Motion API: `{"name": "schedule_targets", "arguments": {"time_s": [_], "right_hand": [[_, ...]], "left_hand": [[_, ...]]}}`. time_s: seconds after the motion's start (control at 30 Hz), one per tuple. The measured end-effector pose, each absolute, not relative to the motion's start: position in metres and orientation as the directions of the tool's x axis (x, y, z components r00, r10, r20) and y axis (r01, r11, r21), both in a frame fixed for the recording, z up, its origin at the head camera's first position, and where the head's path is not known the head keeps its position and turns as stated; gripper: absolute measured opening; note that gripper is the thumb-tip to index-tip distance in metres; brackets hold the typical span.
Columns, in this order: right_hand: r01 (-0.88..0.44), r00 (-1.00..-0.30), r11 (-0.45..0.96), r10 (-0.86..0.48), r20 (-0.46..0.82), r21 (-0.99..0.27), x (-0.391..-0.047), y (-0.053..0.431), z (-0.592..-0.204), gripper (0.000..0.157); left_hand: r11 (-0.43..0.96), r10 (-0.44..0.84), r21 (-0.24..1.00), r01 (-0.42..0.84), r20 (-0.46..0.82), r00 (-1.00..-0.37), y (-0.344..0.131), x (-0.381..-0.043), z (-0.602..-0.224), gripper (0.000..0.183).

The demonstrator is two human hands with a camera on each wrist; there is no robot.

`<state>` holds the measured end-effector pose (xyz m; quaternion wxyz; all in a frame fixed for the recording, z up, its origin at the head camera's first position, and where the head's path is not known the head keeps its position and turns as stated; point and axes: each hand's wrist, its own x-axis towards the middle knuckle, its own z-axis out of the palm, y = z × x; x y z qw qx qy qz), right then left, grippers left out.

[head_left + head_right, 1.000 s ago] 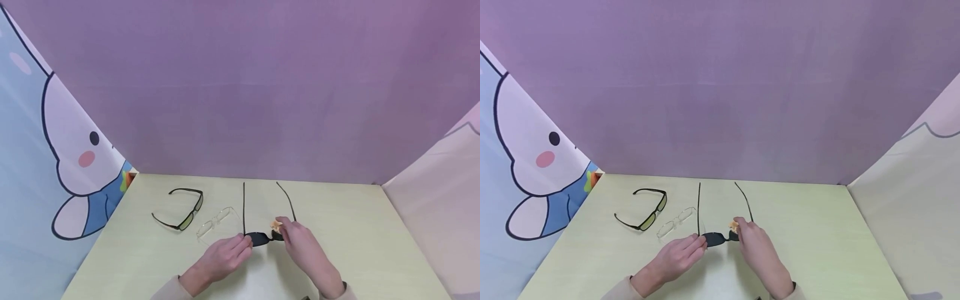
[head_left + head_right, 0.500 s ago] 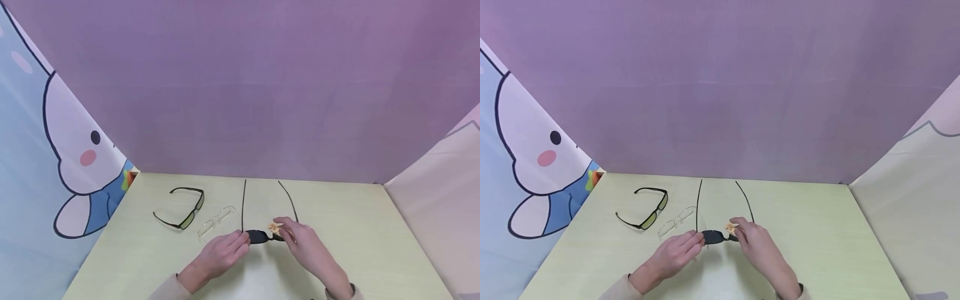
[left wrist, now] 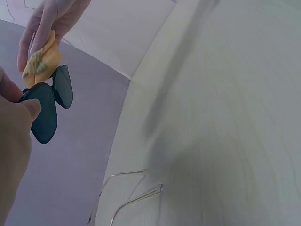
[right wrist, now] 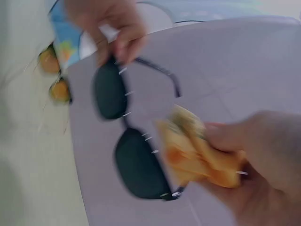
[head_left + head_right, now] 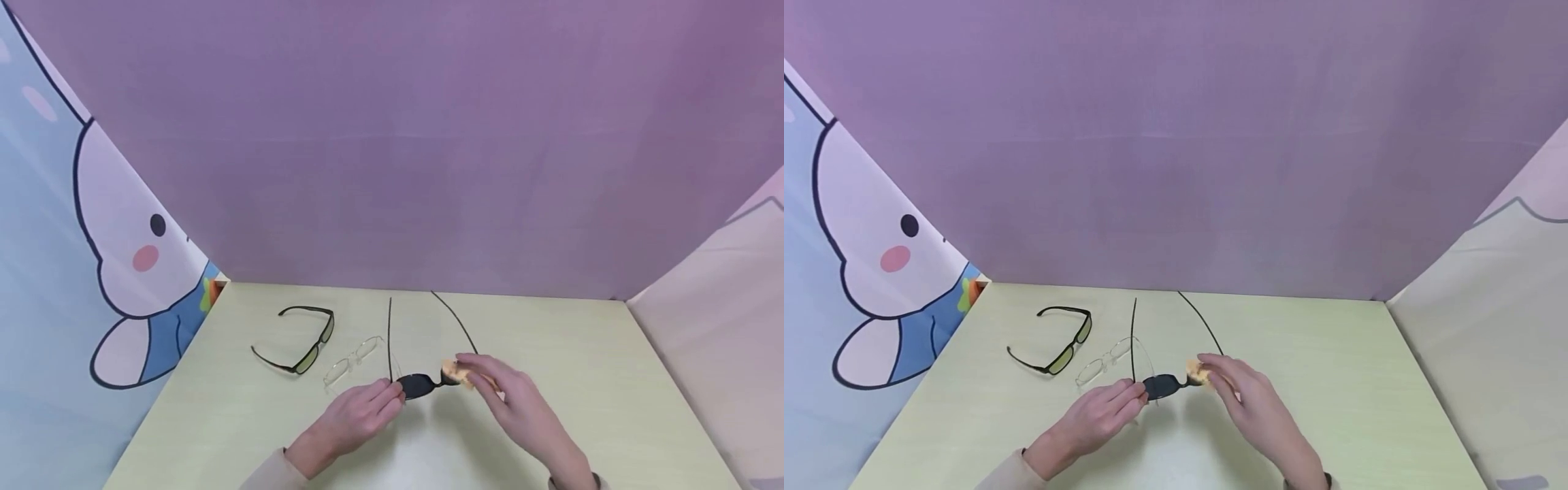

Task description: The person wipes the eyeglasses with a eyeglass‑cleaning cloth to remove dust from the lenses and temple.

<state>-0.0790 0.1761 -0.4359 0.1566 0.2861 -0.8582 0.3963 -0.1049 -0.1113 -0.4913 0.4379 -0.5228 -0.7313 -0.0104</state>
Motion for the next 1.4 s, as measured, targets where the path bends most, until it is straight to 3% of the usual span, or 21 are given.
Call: {"name": "schedule_targets", "arguments": {"time_s": [0.1,0.2,0.4,0.53,0.77,0.9,1.23,1.33,1.4], "right_hand": [[-0.677,-0.7,0.607,-0.356,0.619,-0.417,-0.08,0.169,-0.442,0.047],[-0.668,-0.678,0.673,-0.375,0.632,-0.317,-0.081,0.163,-0.447,0.047],[-0.509,-0.828,0.78,-0.327,0.457,-0.364,-0.082,0.154,-0.457,0.035],[-0.456,-0.869,0.795,-0.3,0.393,-0.4,-0.083,0.149,-0.46,0.033],[-0.46,-0.882,0.67,-0.267,0.389,-0.583,-0.082,0.152,-0.456,0.034],[-0.506,-0.858,0.548,-0.237,0.456,-0.666,-0.08,0.158,-0.459,0.032],[-0.663,-0.702,0.382,-0.019,0.712,-0.644,-0.076,0.16,-0.473,0.04],[-0.69,-0.658,0.337,0.078,0.749,-0.641,-0.076,0.159,-0.476,0.036],[-0.706,-0.645,0.285,0.12,0.755,-0.648,-0.075,0.157,-0.479,0.035]], "left_hand": [[0.457,0.754,-0.45,0.767,0.654,-0.066,-0.109,-0.105,-0.489,0.032],[0.442,0.761,-0.485,0.755,0.648,-0.03,-0.108,-0.104,-0.487,0.032],[0.397,0.781,-0.54,0.742,0.623,0.035,-0.103,-0.104,-0.489,0.031],[0.397,0.784,-0.54,0.742,0.62,0.032,-0.101,-0.103,-0.49,0.03],[0.443,0.769,-0.483,0.755,0.638,-0.043,-0.102,-0.101,-0.491,0.033],[0.463,0.753,-0.436,0.772,0.652,-0.083,-0.105,-0.102,-0.495,0.037],[0.518,0.648,-0.242,0.82,0.737,-0.192,-0.105,-0.103,-0.494,0.031],[0.539,0.569,-0.128,0.832,0.784,-0.248,-0.103,-0.102,-0.493,0.025],[0.541,0.491,0.004,0.841,0.81,-0.319,-0.101,-0.101,-0.492,0.022]]}}
